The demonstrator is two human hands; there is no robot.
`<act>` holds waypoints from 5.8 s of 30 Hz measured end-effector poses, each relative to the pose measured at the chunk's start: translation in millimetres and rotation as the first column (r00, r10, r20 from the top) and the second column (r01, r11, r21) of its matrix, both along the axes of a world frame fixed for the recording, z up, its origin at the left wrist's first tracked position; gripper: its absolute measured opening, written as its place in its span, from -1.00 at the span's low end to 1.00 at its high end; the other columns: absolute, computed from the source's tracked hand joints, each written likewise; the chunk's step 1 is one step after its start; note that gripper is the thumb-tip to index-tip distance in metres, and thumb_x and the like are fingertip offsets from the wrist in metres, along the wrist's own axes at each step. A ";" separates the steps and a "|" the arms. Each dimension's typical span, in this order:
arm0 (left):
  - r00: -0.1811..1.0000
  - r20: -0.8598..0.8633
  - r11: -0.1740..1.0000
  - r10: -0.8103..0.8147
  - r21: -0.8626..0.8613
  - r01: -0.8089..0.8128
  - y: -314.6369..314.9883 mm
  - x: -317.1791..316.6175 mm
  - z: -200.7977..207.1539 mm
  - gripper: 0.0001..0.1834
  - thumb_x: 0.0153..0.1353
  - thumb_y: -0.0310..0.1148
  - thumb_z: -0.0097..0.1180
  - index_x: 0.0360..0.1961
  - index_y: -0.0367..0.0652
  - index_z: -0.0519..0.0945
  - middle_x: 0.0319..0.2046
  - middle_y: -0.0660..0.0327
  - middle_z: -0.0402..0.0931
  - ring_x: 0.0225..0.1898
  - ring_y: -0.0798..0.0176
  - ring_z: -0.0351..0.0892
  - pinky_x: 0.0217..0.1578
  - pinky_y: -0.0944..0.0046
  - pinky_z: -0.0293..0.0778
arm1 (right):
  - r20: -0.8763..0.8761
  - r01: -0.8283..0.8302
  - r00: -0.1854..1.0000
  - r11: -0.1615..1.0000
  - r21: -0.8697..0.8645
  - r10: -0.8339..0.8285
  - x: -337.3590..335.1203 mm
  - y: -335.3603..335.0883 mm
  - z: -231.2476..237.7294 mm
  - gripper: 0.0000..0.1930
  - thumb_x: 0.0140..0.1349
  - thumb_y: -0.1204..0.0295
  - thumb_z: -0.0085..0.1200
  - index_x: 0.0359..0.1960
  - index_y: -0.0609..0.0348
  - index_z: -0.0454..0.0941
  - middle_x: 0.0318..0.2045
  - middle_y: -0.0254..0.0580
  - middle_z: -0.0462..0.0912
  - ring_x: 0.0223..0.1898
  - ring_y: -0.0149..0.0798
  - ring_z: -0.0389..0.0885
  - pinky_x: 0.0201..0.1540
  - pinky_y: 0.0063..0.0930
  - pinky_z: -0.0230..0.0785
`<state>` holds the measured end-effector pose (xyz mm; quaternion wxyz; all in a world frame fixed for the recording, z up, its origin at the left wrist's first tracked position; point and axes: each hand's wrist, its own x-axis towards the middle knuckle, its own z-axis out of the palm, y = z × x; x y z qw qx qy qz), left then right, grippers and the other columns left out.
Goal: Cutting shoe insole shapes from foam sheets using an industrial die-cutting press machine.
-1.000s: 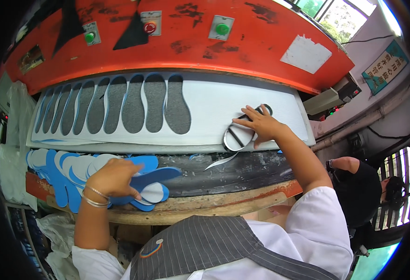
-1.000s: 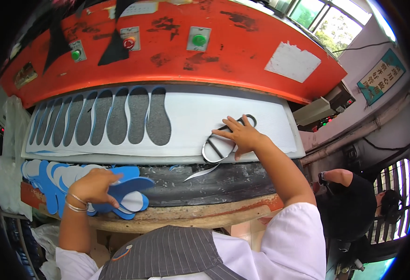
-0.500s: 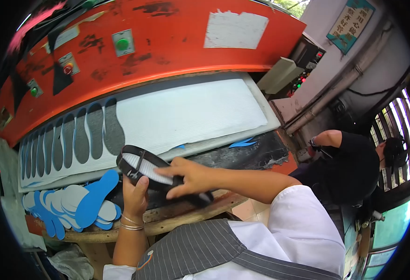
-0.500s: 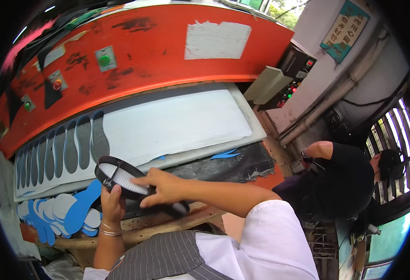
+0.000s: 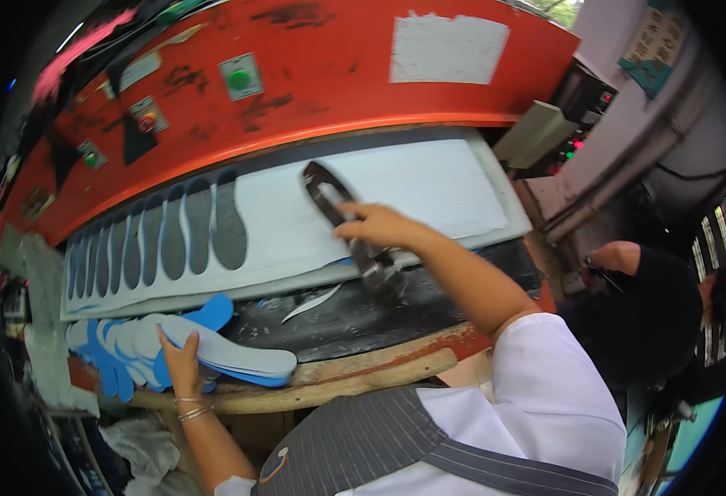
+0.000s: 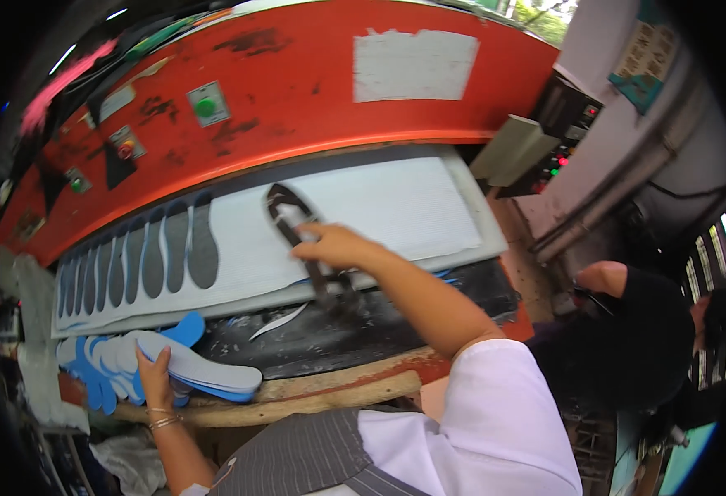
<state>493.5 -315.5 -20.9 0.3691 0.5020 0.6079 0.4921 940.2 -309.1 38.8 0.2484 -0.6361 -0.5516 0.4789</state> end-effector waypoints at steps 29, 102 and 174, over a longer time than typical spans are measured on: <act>0.646 -0.741 0.823 -0.185 0.242 0.514 76.3 127.1 -47.2 -0.66 0.20 -0.35 0.05 -0.02 -0.24 0.54 -0.32 0.17 0.42 -0.17 0.09 0.38 -0.15 0.15 0.33 | 0.450 -0.195 0.892 0.867 0.458 -0.037 -123.8 49.1 -73.3 -0.03 -0.39 0.04 0.54 0.07 0.35 0.37 0.28 0.44 0.12 0.31 0.28 0.14 0.32 -0.18 0.10; 0.424 -0.693 0.696 -0.584 -0.159 0.700 -51.7 39.2 17.2 -0.64 0.04 -0.10 0.09 -0.50 -0.19 0.69 -0.56 -0.02 0.58 -0.40 -0.11 0.57 -0.30 -0.02 0.49 | 0.649 -0.481 0.707 0.863 0.152 0.280 -198.5 -115.5 -16.7 -0.60 -0.10 0.28 0.33 -0.22 0.19 0.57 -0.28 0.02 0.58 -0.16 0.04 0.55 -0.13 -0.18 0.44; 0.768 0.621 0.975 -0.158 0.222 0.022 3.7 68.1 36.8 -0.61 0.28 -0.48 -0.03 0.14 -0.18 0.32 -0.07 0.19 0.46 -0.12 0.28 0.49 -0.04 0.23 0.46 | -0.149 0.044 0.988 0.847 0.530 0.042 -140.5 -37.2 -48.6 -0.16 0.02 0.12 0.35 0.30 0.20 0.24 0.20 0.12 0.32 0.25 -0.03 0.27 0.27 -0.30 0.14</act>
